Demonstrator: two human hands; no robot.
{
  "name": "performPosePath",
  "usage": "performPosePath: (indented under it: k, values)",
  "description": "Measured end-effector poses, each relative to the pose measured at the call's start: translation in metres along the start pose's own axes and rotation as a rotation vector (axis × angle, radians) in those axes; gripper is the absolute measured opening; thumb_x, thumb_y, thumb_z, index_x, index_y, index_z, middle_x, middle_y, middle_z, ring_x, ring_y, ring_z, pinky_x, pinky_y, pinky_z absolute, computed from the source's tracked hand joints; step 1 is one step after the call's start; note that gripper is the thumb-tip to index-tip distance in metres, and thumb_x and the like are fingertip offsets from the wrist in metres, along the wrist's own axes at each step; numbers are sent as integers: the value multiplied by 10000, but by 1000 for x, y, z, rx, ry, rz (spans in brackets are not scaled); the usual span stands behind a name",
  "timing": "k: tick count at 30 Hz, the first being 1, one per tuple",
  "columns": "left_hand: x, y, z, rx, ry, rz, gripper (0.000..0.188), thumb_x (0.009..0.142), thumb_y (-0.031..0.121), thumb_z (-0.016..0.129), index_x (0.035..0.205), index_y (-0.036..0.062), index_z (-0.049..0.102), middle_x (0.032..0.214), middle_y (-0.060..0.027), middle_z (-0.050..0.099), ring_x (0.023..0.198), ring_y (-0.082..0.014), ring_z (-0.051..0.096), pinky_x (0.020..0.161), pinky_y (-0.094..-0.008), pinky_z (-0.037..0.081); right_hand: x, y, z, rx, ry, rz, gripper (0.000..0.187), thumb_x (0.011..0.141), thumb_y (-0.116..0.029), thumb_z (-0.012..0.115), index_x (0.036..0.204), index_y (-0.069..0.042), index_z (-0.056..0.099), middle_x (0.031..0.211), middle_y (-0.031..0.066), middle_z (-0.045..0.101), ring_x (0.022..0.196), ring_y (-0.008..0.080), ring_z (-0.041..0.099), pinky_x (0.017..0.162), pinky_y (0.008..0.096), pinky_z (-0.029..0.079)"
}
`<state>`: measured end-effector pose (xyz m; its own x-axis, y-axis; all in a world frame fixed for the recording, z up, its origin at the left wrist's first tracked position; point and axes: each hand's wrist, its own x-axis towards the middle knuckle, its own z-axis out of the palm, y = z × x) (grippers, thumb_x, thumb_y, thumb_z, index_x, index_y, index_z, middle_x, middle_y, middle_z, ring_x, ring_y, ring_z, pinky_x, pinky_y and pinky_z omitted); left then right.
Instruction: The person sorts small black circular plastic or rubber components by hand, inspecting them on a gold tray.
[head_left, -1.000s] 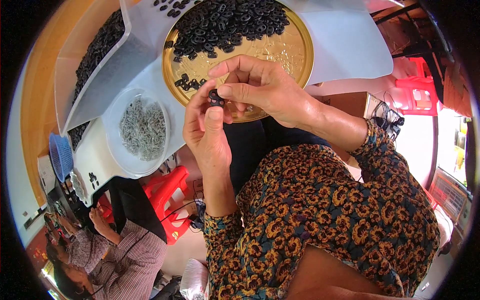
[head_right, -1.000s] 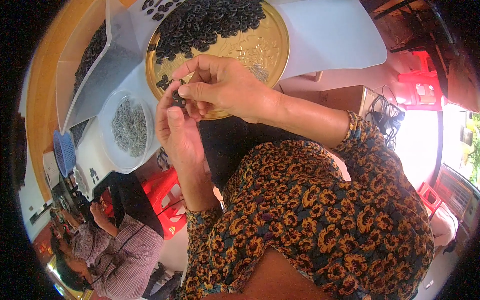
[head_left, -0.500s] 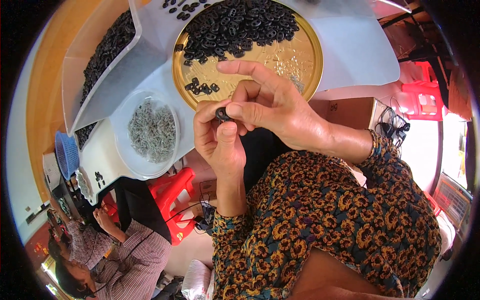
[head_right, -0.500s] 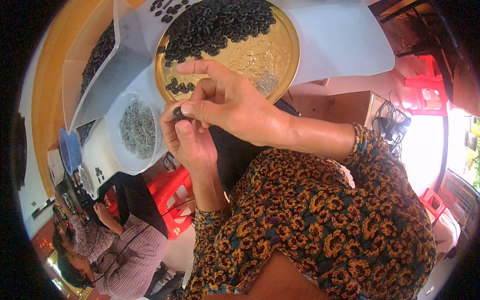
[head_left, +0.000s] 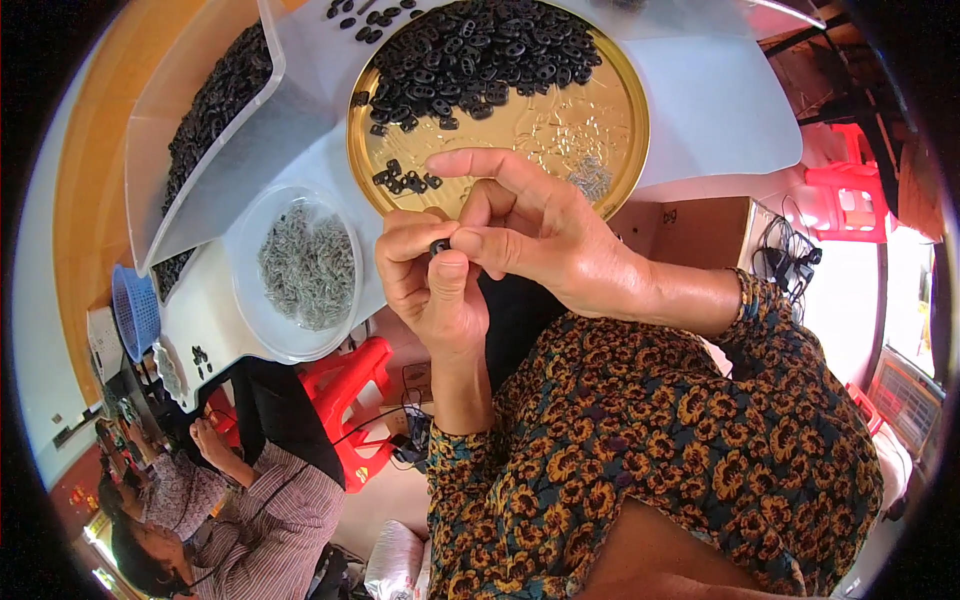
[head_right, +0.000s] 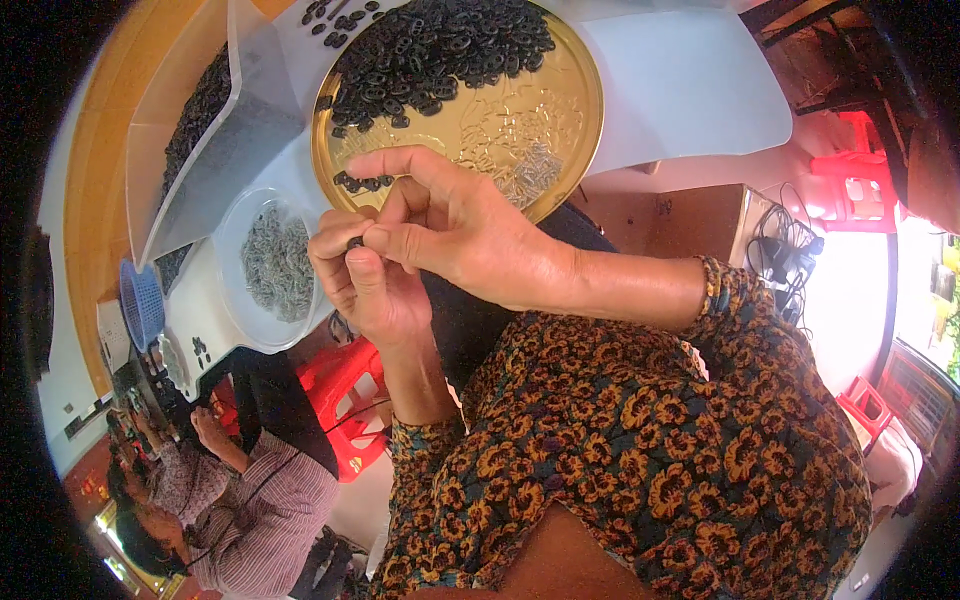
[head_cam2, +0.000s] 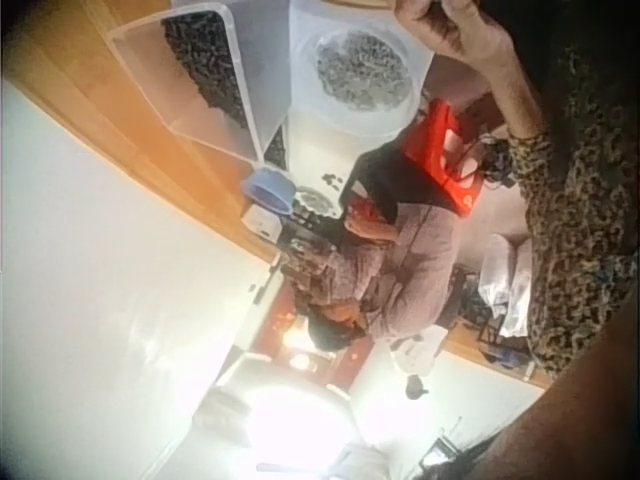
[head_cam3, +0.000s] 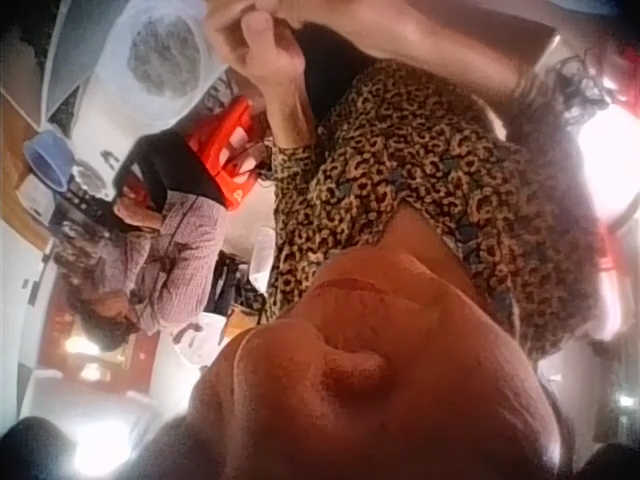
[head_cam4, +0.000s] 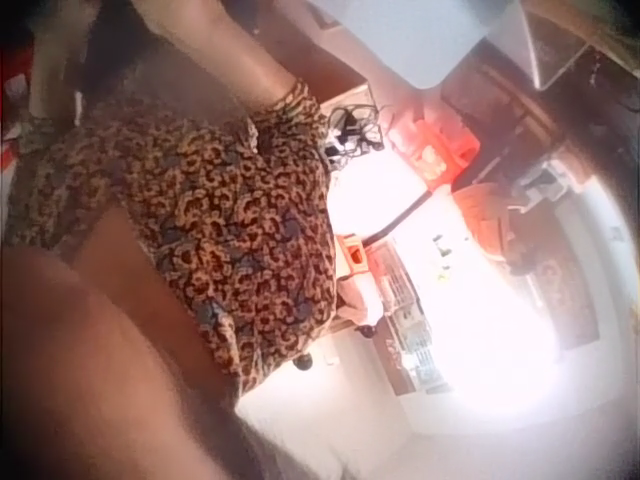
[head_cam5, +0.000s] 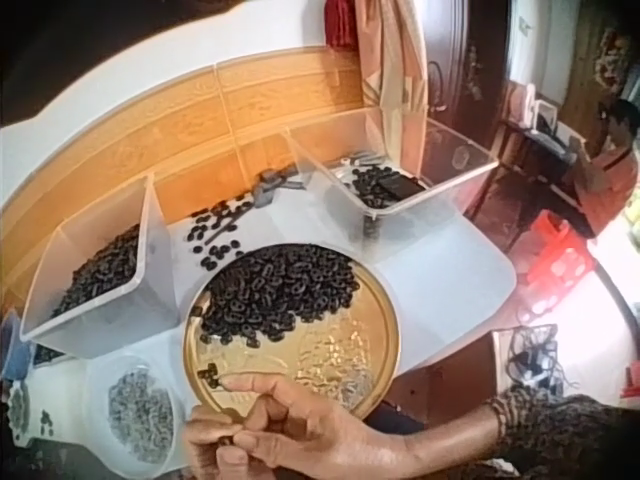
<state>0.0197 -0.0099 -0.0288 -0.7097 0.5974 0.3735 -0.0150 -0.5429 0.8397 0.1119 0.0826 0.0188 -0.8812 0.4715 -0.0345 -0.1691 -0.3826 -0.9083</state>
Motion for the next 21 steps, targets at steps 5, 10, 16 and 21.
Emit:
performPosePath:
  k: [5, 10, 16, 21]
  values:
    - [3, 10, 8, -246, 144, -153, 330, 943, 330, 591, 1112, 55, 521, 963, -57, 549, 797, -119, 508, 620, -220, 414, 2, -7, 0, 7, 21, -15, 434, 918, -85, 623, 1306, -15, 441, 808, 1, 575, 742, 75, 558, 689, 234, 483]
    - [0, 5, 3, -54, 37, -36, 259, 958, 227, 563, 1115, 26, 516, 950, -61, 577, 785, -120, 512, 706, -274, 433, 4, -1, -2, 56, 106, -45, 307, 922, -71, 612, 1210, 6, 537, 819, 11, 594, 756, 72, 575, 683, 222, 510]
    - [1, 16, 11, 18, 142, -142, 107, 917, 88, 601, 971, 4, 562, 946, -66, 589, 780, -116, 523, 715, -272, 450, 0, 0, -5, -13, 98, -75, 189, 927, -63, 599, 1094, 22, 622, 868, 14, 616, 783, 71, 588, 729, 233, 536]
    - [0, 27, 18, 249, 190, -63, 99, 913, 81, 598, 898, -10, 562, 883, -68, 590, 708, -114, 510, 677, -255, 437, -1, 2, -7, 165, 57, 28, 209, 925, -95, 616, 1108, 8, 626, 906, 22, 639, 793, 78, 599, 730, 232, 533]
